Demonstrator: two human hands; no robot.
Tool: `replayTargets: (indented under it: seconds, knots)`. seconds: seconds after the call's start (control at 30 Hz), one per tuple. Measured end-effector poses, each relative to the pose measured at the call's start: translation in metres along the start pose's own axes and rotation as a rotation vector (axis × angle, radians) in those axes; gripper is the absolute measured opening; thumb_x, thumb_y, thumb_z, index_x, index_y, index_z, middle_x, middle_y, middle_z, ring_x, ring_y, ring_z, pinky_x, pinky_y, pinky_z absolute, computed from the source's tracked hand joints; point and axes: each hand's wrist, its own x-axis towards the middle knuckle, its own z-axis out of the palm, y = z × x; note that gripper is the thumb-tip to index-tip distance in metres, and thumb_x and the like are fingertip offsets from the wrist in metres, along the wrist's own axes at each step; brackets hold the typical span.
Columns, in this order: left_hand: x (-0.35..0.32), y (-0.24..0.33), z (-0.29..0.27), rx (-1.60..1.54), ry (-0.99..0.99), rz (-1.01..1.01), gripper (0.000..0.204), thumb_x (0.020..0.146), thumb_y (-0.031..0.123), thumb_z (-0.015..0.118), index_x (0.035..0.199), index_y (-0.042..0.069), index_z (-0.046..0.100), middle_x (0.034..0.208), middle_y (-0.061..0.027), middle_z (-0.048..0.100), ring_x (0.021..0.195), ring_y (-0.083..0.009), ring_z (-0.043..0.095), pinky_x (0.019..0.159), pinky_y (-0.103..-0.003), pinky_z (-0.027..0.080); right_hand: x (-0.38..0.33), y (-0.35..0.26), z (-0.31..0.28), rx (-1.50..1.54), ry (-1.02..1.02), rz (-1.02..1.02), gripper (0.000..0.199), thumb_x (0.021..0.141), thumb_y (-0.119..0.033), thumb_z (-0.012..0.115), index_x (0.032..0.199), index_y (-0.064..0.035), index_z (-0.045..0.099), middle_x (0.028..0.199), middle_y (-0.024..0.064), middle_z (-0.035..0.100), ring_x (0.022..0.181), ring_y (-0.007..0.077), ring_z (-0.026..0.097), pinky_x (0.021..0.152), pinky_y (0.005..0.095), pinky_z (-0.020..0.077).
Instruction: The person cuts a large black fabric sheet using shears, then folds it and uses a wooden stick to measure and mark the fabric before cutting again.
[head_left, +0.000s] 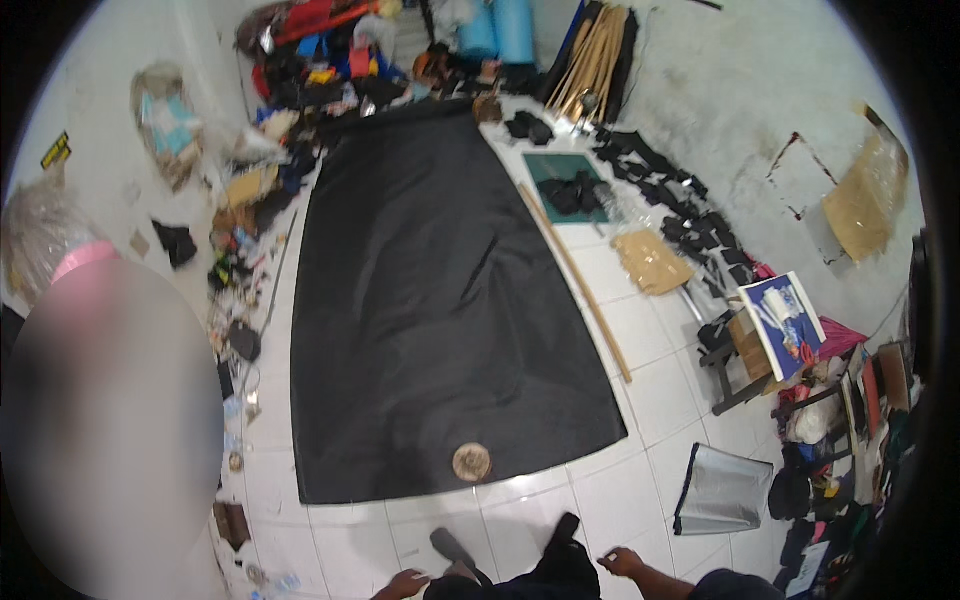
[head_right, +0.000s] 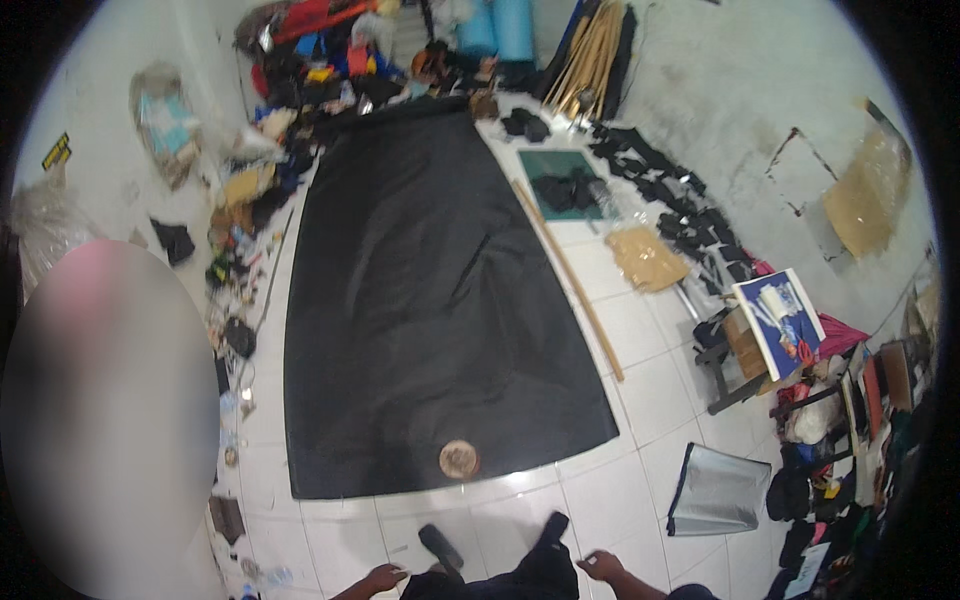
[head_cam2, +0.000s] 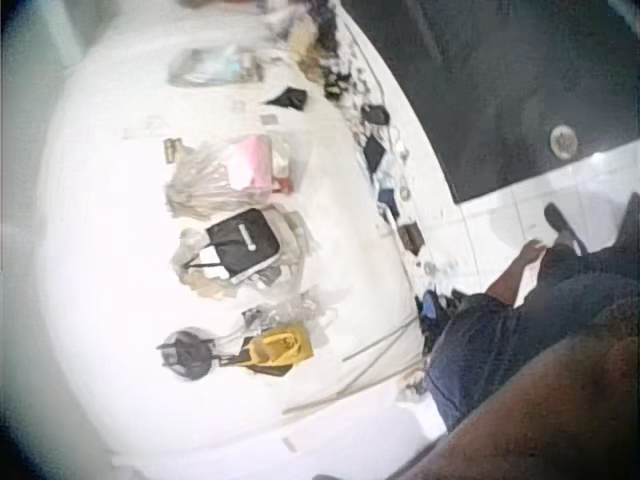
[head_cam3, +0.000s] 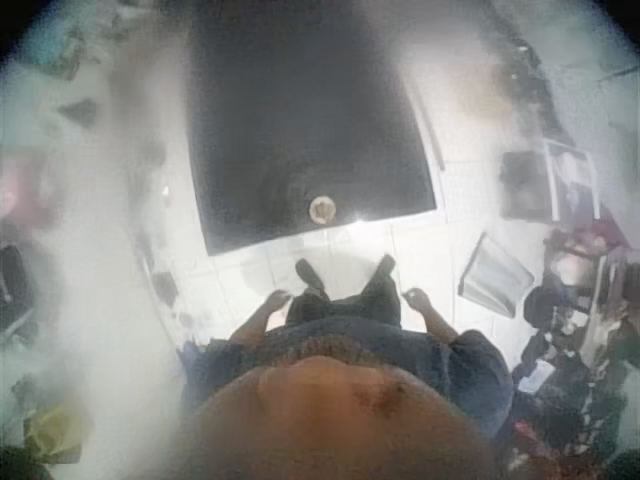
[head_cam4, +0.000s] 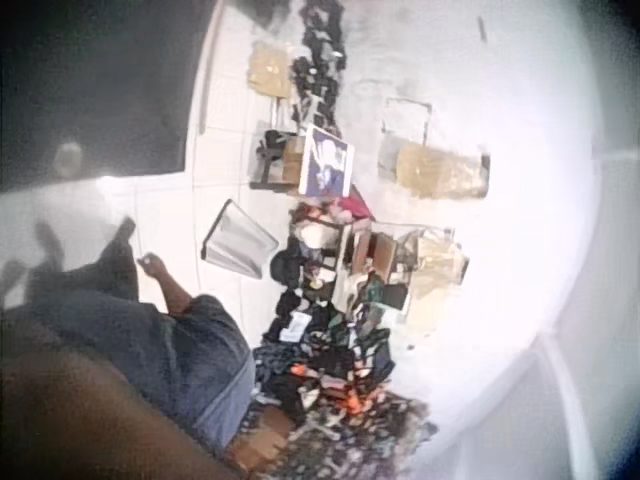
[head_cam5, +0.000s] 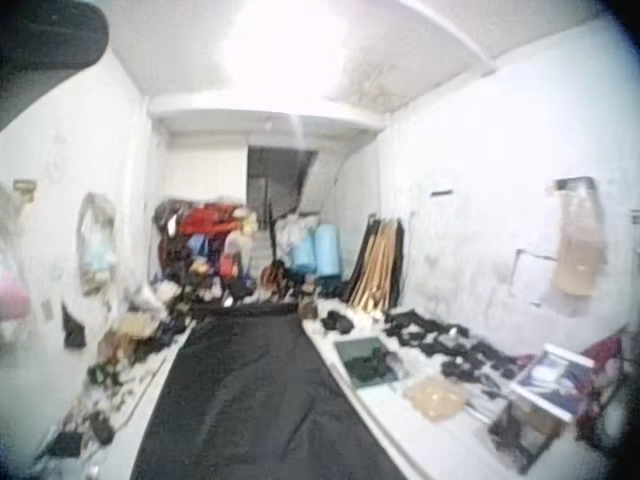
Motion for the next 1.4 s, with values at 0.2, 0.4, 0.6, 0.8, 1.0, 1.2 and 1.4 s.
replayTargets:
  seconds: [0.2,0.4,0.6,0.8,1.0,1.2,1.4]
  knots:
    - [-0.021,-0.054,-0.081,0.226,0.461,-0.483,0.034,0.086,0.033,0.057,0.101,0.006,0.072,0.101,-0.0212,0.069,0.096,-0.0343,0.065,0.085,-0.044,0.050,-0.033,0.123,0.032,0.517,0.291,0.041,0.038,0.087,-0.035,0.073,0.106,-0.0038,0.064,0.076,0.0107,0.067,0.065,0.0185,0.063,0.057,0.0348,0.0532]
    - [0.060,0.151,-0.048,-0.172,0.634,-0.304,0.037,0.085,0.038,0.063,0.095,0.002,0.071,0.110,-0.0237,0.068,0.107,-0.0391,0.063,0.093,-0.044,0.049,-0.054,0.227,0.010,0.761,0.280,0.216,0.044,0.086,-0.038,0.072,0.104,0.0020,0.066,0.079,0.0120,0.071,0.068,0.0194,0.068,0.063,0.0326,0.0548]
    - [0.087,0.490,0.045,-0.132,0.197,0.405,0.051,0.091,0.039,0.065,0.125,0.002,0.060,0.109,-0.0177,0.070,0.105,-0.0257,0.066,0.090,-0.035,0.050,-0.036,0.319,-0.096,0.383,0.570,0.248,0.047,0.083,-0.043,0.070,0.097,0.0016,0.069,0.085,0.0172,0.072,0.075,0.0265,0.071,0.072,0.0364,0.0557]
    - [0.155,0.504,0.030,0.089,0.226,0.265,0.048,0.087,0.048,0.066,0.111,0.006,0.070,0.116,-0.0184,0.067,0.109,-0.0331,0.064,0.095,-0.039,0.048,0.019,0.255,-0.255,0.525,0.616,0.115,0.042,0.084,-0.043,0.069,0.100,-0.0041,0.070,0.094,0.0209,0.071,0.086,0.0326,0.070,0.077,0.0399,0.0549]
    - [0.221,0.457,0.025,0.257,0.189,-0.374,0.059,0.091,0.053,0.051,0.116,0.002,0.066,0.114,-0.0259,0.066,0.112,-0.0401,0.061,0.099,-0.045,0.046,0.075,0.206,-0.394,0.381,0.451,-0.062,0.041,0.088,-0.041,0.069,0.112,-0.0081,0.066,0.087,0.0164,0.071,0.086,0.0344,0.069,0.078,0.0417,0.0540]
    - [0.295,0.575,0.012,0.356,-0.078,-0.343,0.056,0.092,0.054,0.050,0.120,0.008,0.066,0.117,-0.0238,0.065,0.111,-0.0415,0.060,0.098,-0.048,0.046,0.126,0.164,-0.558,0.362,0.337,-0.193,0.038,0.089,-0.040,0.069,0.110,-0.0088,0.067,0.082,0.0150,0.071,0.079,0.0300,0.070,0.072,0.0388,0.0540]
    - [0.339,0.937,-0.171,-0.268,0.411,0.089,0.056,0.093,0.040,0.061,0.132,0.000,0.056,0.124,-0.0200,0.064,0.117,-0.0315,0.059,0.100,-0.039,0.045,0.188,0.117,-0.744,0.534,0.519,-0.284,0.028,0.090,-0.031,0.070,0.098,-0.0041,0.070,0.064,0.0065,0.062,0.058,0.0145,0.058,0.056,0.0301,0.0455]
